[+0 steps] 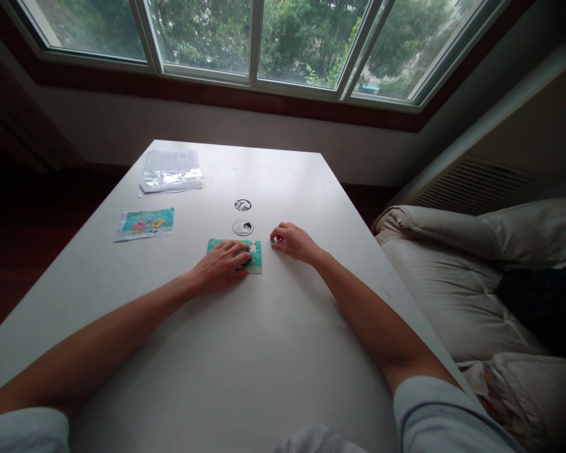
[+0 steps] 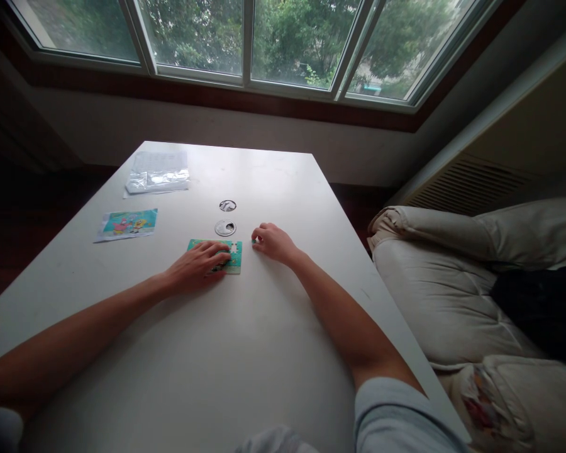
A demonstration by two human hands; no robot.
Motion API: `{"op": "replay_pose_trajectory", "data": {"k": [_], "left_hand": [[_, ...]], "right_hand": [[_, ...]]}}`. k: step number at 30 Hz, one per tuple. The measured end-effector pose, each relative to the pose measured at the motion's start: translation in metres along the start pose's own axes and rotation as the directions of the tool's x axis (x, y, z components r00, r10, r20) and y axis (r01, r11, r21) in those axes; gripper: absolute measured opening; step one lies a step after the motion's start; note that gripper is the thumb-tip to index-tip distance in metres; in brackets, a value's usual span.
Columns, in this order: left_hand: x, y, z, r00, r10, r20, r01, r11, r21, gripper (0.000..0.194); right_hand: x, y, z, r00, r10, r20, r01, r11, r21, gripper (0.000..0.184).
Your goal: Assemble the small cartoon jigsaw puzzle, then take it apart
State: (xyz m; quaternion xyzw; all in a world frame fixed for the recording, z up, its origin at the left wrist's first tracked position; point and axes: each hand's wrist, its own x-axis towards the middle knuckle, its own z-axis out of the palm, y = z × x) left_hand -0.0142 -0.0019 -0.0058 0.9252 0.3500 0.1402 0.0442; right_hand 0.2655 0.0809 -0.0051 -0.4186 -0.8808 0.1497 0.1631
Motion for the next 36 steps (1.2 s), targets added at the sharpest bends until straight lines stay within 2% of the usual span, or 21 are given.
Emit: {"op": "replay_pose_trajectory", "data": {"k": [5, 8, 12, 20, 28, 36], "left_hand": [[0.0, 0.001, 0.001, 0.999, -0.032, 0.003, 0.032, 0.999, 0.019, 0.038], [0.0, 0.001, 0.001, 0.999, -0.041, 0.009, 0.041, 0.999, 0.001, 0.038], [0.001, 0.001, 0.004, 1.0, 0.007, 0.011, -0.006, 0.999, -0.049, 0.042], [0.002, 0.001, 0.013, 0.996, 0.092, 0.021, -0.091, 0.994, -0.062, 0.052], [0.003, 0.001, 0.014, 0.996, 0.092, 0.017, -0.091, 0.994, -0.059, 0.053], [0.003, 0.001, 0.014, 0.996, 0.083, 0.02, -0.082, 0.995, -0.058, 0.051]], "right_hand": [[0.002, 0.0, 0.0, 1.0, 0.003, 0.019, -0.003, 0.999, 0.042, 0.015], [0.003, 0.001, 0.003, 0.999, 0.046, -0.003, -0.045, 0.988, 0.148, 0.015], [0.005, -0.001, 0.009, 0.991, 0.13, 0.01, -0.127, 0.939, 0.321, 0.01], [0.013, -0.016, 0.025, 0.975, 0.152, -0.16, -0.063, 0.887, 0.457, 0.01], [0.012, -0.03, 0.031, 0.974, 0.121, -0.191, -0.044, 0.931, 0.363, 0.003], [0.011, -0.028, 0.036, 0.975, 0.129, -0.18, -0.055, 0.93, 0.364, 0.005]]}}
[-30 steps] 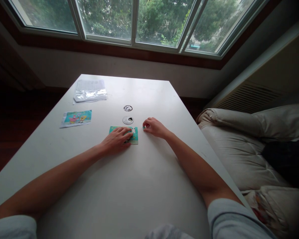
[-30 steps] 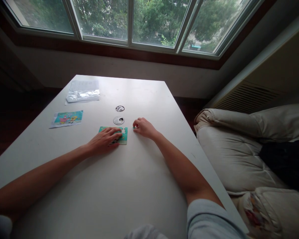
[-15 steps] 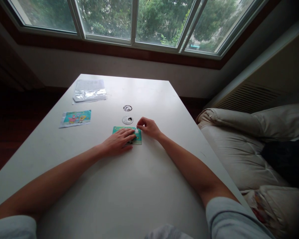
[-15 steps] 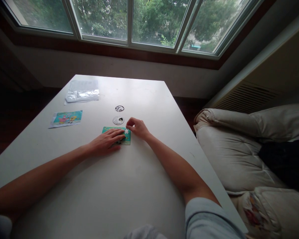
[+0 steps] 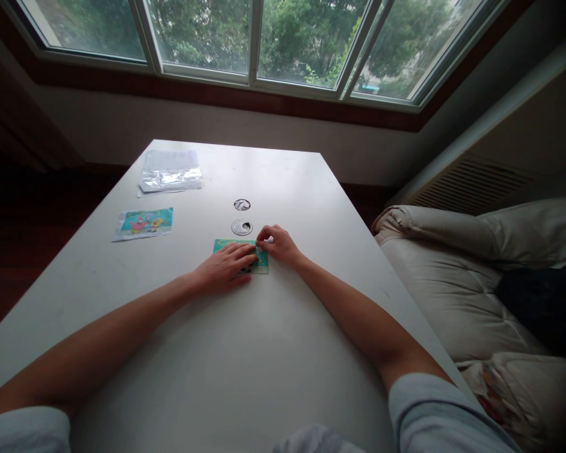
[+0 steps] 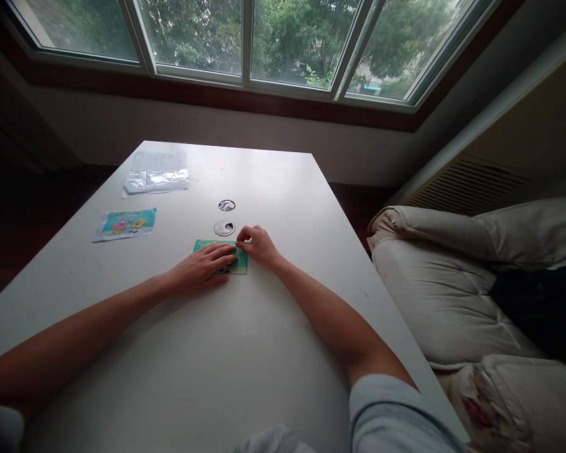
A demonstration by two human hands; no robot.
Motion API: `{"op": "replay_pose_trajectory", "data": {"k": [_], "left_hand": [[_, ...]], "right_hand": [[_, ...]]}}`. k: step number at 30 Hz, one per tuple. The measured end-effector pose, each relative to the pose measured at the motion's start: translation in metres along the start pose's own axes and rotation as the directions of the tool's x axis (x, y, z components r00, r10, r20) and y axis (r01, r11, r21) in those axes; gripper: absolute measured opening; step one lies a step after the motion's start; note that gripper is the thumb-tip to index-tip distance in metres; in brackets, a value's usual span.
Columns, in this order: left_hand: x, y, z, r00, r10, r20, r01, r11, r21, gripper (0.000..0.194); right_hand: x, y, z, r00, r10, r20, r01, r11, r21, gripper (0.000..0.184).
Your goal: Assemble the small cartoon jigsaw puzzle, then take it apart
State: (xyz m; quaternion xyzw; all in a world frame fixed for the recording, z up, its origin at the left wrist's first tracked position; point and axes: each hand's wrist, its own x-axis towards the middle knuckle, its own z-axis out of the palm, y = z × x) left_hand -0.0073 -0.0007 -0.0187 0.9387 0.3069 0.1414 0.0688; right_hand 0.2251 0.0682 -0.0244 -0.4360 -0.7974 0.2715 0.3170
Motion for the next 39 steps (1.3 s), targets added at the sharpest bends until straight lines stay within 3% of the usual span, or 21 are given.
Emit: {"op": "replay_pose_trajectory", "data": {"k": [5, 13, 27, 32, 39], "left_hand": [[0.0, -0.001, 0.001, 1.0, 0.004, -0.007, -0.004, 1.0, -0.001, 0.051], [0.001, 0.0, 0.001, 1.0, -0.01, -0.005, 0.01, 1.0, -0.024, 0.051], [0.003, 0.004, 0.001, 1.0, -0.022, -0.016, 0.022, 1.0, -0.018, 0.049], [0.003, 0.004, 0.0, 1.0, -0.023, -0.013, 0.023, 1.0, -0.017, 0.049], [0.002, 0.0, 0.002, 1.0, -0.019, -0.016, 0.019, 0.999, -0.044, 0.051]], "right_hand": [[0.003, 0.006, 0.001, 1.0, 0.017, -0.009, -0.017, 1.0, -0.018, 0.005], [0.006, 0.014, 0.005, 0.999, 0.044, -0.032, -0.05, 0.982, -0.183, 0.002], [0.006, 0.014, 0.01, 0.992, 0.095, -0.081, -0.114, 0.957, -0.268, 0.007], [0.006, 0.015, 0.009, 0.995, 0.069, -0.076, -0.088, 0.955, -0.282, 0.006], [0.0, 0.017, -0.002, 0.997, -0.057, -0.047, 0.039, 0.948, -0.315, 0.005]]}}
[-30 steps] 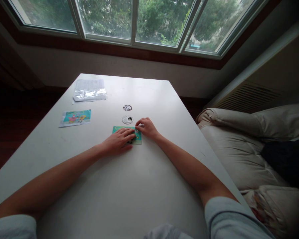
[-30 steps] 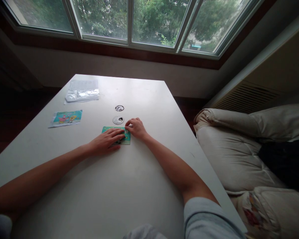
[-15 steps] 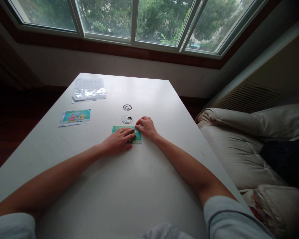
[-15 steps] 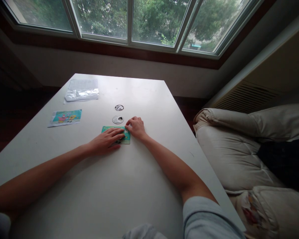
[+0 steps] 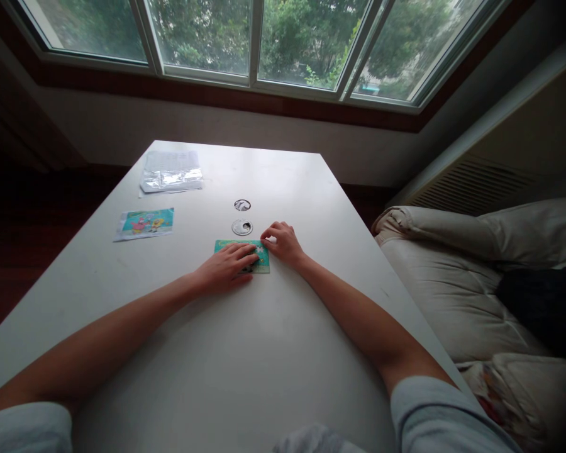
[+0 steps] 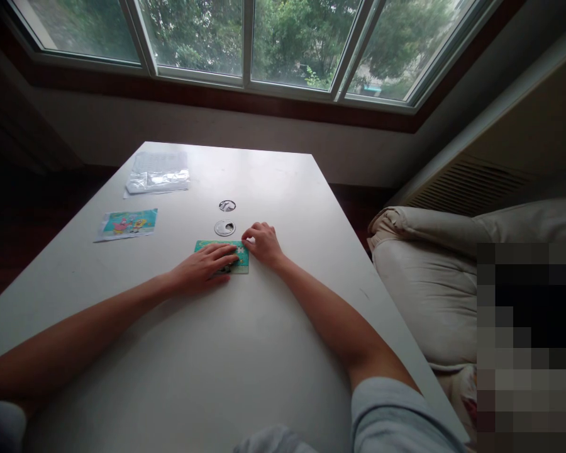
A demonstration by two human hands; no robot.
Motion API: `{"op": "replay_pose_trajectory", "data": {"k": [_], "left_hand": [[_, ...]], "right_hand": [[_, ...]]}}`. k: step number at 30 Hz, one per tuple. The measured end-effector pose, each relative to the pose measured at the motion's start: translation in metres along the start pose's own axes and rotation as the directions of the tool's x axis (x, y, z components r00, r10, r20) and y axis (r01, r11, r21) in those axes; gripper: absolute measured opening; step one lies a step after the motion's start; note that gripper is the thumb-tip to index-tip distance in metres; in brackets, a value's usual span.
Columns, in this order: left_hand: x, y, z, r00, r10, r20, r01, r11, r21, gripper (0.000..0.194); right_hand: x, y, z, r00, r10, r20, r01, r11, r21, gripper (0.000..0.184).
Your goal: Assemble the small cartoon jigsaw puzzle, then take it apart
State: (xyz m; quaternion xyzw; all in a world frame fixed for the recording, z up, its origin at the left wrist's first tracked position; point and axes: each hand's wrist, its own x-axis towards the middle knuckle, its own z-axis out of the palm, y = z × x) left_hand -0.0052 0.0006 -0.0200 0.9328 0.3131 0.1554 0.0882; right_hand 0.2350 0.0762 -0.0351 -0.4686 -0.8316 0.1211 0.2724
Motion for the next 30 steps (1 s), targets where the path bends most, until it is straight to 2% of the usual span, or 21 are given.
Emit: {"op": "replay_pose_trajectory", "data": {"k": [3, 11, 16, 20, 24, 27, 30], "left_hand": [[0.0, -0.003, 0.001, 1.0, -0.008, 0.003, 0.008, 1.0, -0.018, 0.052], [0.002, -0.005, -0.001, 1.0, -0.005, 0.004, 0.005, 1.0, -0.03, 0.053], [-0.001, -0.009, -0.007, 0.997, -0.06, -0.042, 0.06, 0.998, -0.018, 0.042], [-0.004, -0.017, -0.011, 0.995, -0.076, -0.059, 0.075, 0.997, -0.026, 0.039], [-0.006, -0.021, -0.01, 0.997, -0.052, -0.056, 0.051, 0.998, -0.025, 0.044], [-0.006, -0.022, -0.009, 0.998, -0.048, -0.048, 0.047, 0.999, -0.019, 0.048], [-0.006, -0.022, -0.009, 0.998, -0.047, -0.039, 0.047, 0.999, -0.01, 0.048]], "right_hand": [[-0.001, 0.001, -0.002, 0.999, -0.034, 0.018, 0.034, 0.999, -0.021, 0.005], [0.002, -0.003, -0.004, 0.997, 0.003, 0.073, 0.001, 0.999, -0.05, 0.006], [0.001, 0.0, -0.008, 0.999, -0.022, 0.023, 0.021, 1.0, 0.015, 0.011], [0.003, 0.012, -0.017, 0.999, -0.005, -0.052, 0.008, 0.998, 0.069, 0.013], [0.005, 0.032, -0.024, 0.989, 0.046, -0.138, -0.053, 0.998, -0.044, 0.014], [0.004, 0.045, -0.022, 0.994, 0.053, -0.1, -0.059, 0.997, -0.057, 0.021], [0.004, 0.047, -0.017, 0.997, 0.036, -0.064, -0.039, 0.998, -0.048, 0.019]]}}
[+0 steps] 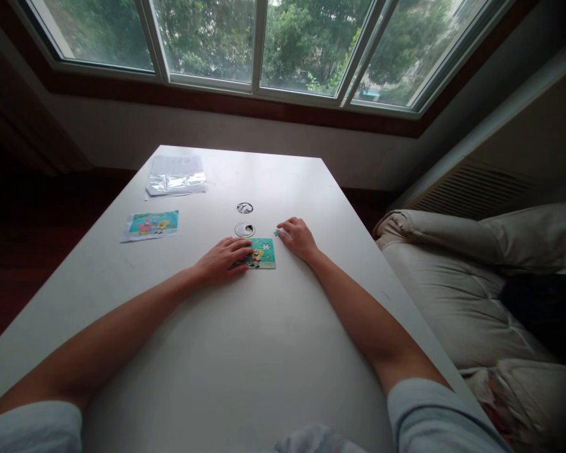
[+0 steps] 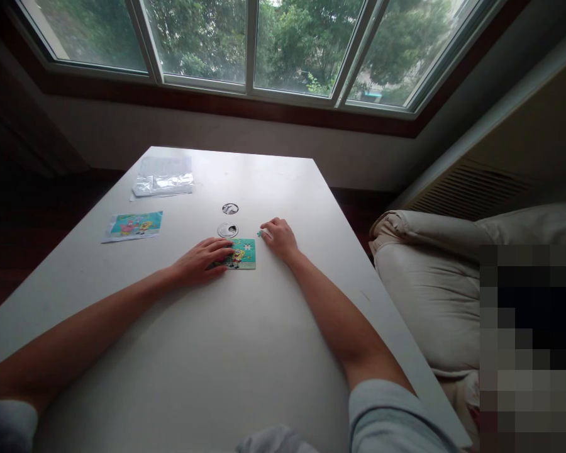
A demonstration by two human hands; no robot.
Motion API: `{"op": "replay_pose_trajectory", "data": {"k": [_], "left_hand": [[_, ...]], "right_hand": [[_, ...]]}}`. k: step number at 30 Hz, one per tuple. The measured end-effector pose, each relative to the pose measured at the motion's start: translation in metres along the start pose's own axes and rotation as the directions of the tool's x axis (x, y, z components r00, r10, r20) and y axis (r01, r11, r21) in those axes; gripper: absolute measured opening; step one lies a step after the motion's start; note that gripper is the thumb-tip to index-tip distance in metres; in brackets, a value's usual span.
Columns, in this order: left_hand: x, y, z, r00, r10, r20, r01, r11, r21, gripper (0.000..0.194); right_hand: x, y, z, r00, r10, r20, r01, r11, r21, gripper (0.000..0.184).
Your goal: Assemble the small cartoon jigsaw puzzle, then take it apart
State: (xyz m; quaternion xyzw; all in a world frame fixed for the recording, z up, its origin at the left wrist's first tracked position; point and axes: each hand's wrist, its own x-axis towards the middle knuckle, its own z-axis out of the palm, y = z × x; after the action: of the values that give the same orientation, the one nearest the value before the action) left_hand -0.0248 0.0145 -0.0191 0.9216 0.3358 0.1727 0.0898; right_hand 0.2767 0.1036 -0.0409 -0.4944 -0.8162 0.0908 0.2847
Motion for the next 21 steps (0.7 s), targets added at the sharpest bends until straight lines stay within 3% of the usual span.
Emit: {"op": "replay_pose_trajectory", "data": {"k": [10, 21], "left_hand": [[0.005, 0.004, -0.003, 0.999, -0.044, -0.018, 0.045, 0.998, 0.035, 0.043], [0.021, -0.001, -0.013, 0.999, -0.042, 0.012, 0.041, 0.998, 0.044, 0.032]], "right_hand": [[-0.001, -0.013, 0.008, 1.0, -0.003, -0.025, 0.003, 1.0, 0.02, 0.015], [0.007, -0.01, 0.007, 0.999, 0.017, 0.033, -0.019, 0.998, 0.064, 0.013]]}}
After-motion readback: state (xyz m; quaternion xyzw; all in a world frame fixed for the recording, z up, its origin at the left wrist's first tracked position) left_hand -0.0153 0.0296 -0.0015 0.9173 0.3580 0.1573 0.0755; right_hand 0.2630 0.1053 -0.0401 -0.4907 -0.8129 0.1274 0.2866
